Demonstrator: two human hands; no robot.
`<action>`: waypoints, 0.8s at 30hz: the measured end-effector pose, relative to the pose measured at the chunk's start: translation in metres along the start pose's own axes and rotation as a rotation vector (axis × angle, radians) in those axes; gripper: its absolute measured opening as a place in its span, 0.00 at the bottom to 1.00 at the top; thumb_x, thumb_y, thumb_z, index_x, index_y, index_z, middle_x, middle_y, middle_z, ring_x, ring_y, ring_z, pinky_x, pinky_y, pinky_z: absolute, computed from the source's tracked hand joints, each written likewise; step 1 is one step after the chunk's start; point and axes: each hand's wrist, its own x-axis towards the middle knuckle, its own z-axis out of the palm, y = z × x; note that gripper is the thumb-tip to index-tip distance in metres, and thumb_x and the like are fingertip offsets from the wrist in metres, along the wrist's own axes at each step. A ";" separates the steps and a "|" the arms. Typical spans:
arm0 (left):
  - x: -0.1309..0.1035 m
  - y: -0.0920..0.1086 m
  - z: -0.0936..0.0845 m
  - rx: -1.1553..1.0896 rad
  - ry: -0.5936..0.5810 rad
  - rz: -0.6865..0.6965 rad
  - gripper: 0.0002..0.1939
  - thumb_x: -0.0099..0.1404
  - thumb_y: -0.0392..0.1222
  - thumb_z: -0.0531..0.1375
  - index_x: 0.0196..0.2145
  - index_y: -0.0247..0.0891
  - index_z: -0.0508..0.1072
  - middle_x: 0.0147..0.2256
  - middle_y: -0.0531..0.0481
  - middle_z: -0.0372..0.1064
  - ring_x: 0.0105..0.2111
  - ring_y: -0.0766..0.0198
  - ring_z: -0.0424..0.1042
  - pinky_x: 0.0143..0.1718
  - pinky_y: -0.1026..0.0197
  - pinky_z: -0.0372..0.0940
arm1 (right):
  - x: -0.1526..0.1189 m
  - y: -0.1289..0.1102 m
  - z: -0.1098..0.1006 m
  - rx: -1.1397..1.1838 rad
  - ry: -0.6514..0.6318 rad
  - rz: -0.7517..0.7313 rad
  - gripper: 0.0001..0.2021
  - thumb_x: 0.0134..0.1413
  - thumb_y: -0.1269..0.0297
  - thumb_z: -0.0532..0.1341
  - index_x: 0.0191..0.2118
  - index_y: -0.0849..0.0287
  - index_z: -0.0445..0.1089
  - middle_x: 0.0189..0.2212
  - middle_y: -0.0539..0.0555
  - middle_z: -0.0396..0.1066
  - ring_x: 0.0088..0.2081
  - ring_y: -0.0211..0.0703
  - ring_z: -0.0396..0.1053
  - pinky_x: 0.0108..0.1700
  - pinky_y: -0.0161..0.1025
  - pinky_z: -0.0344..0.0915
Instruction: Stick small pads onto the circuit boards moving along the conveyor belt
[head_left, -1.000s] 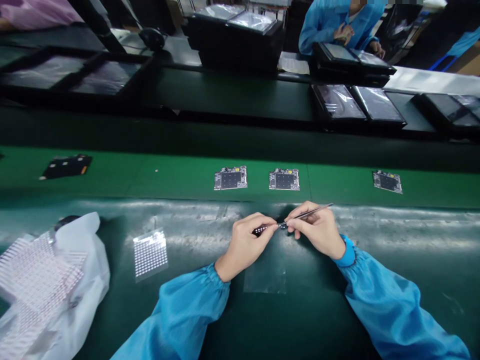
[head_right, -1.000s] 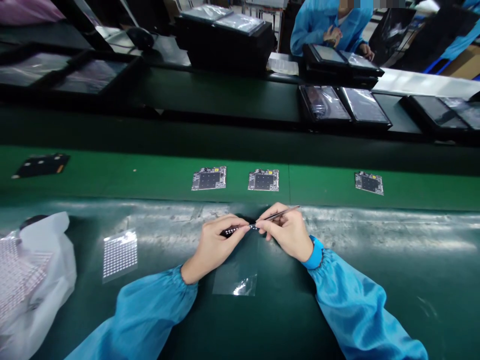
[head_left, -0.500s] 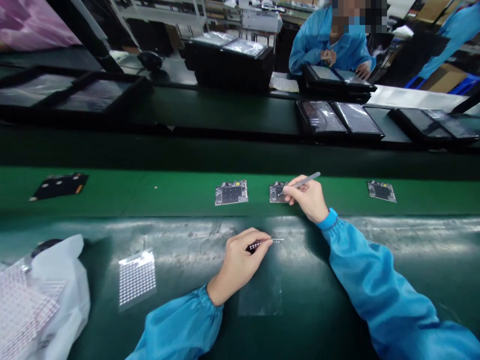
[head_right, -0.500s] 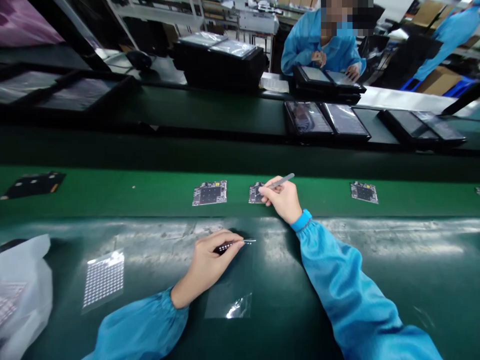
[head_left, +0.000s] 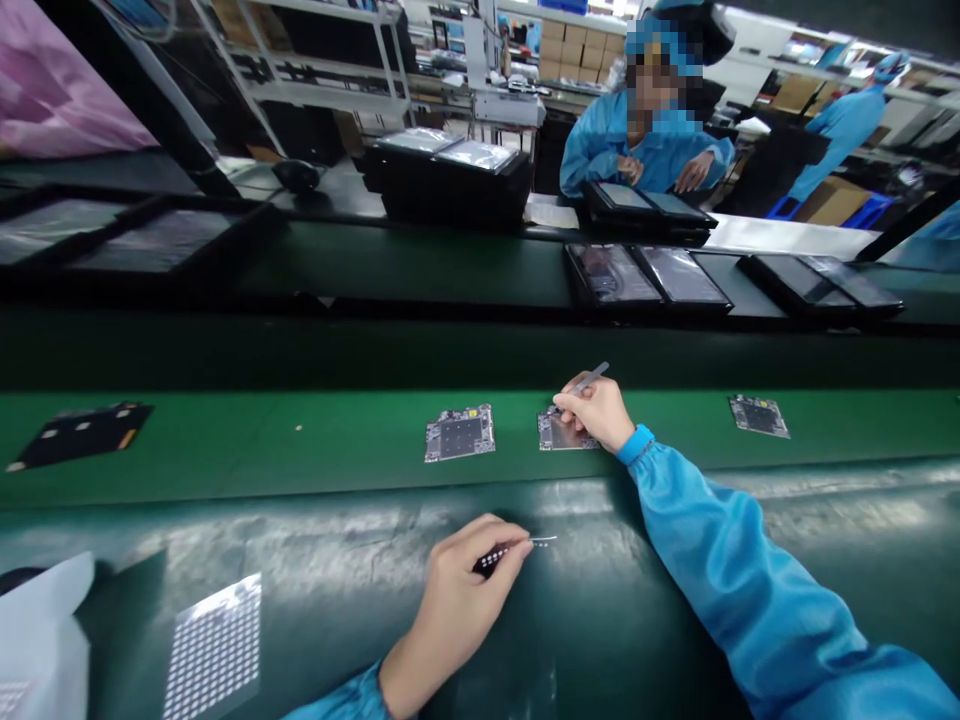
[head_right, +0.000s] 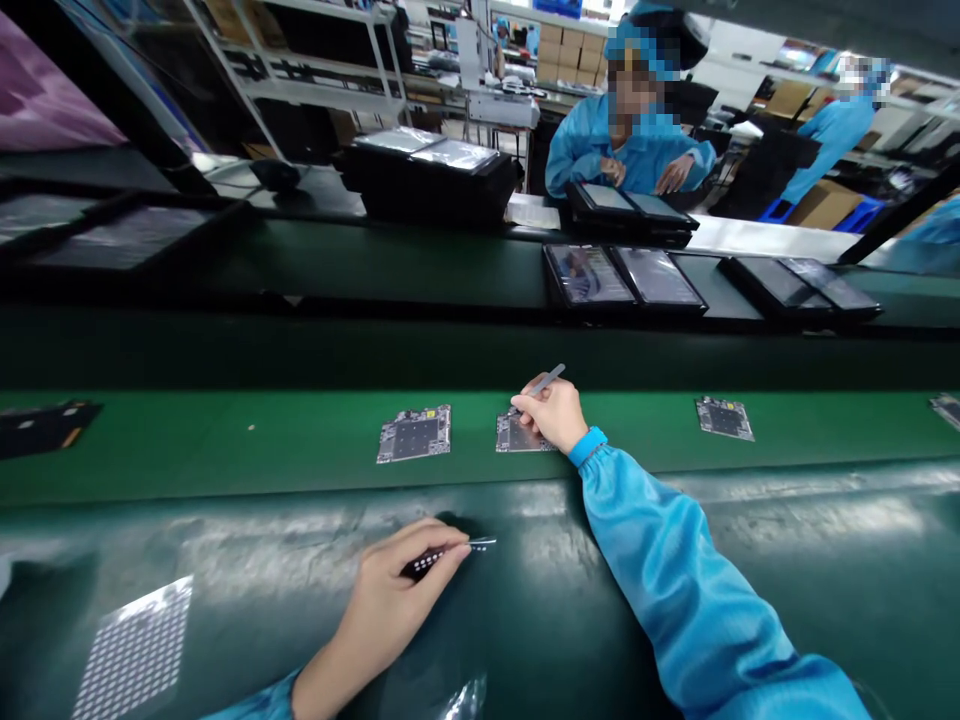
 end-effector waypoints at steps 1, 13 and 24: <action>0.000 0.000 0.000 0.001 0.002 0.004 0.07 0.66 0.34 0.63 0.30 0.41 0.78 0.27 0.52 0.77 0.26 0.65 0.76 0.28 0.66 0.68 | 0.000 0.001 -0.001 -0.003 0.002 -0.001 0.09 0.43 0.62 0.68 0.28 0.61 0.69 0.15 0.50 0.72 0.11 0.34 0.62 0.13 0.29 0.58; 0.002 -0.003 -0.001 0.041 -0.005 0.039 0.08 0.66 0.34 0.62 0.29 0.40 0.78 0.26 0.53 0.77 0.25 0.66 0.76 0.28 0.68 0.68 | -0.007 0.003 -0.010 -0.060 0.010 -0.014 0.09 0.43 0.62 0.67 0.29 0.61 0.70 0.16 0.49 0.71 0.13 0.34 0.64 0.14 0.28 0.59; 0.003 -0.004 -0.002 0.042 0.013 0.061 0.08 0.66 0.34 0.62 0.29 0.40 0.79 0.26 0.54 0.76 0.24 0.67 0.76 0.27 0.69 0.68 | -0.012 0.009 -0.021 0.041 0.034 -0.033 0.12 0.42 0.59 0.70 0.29 0.61 0.69 0.17 0.50 0.72 0.13 0.35 0.64 0.15 0.30 0.61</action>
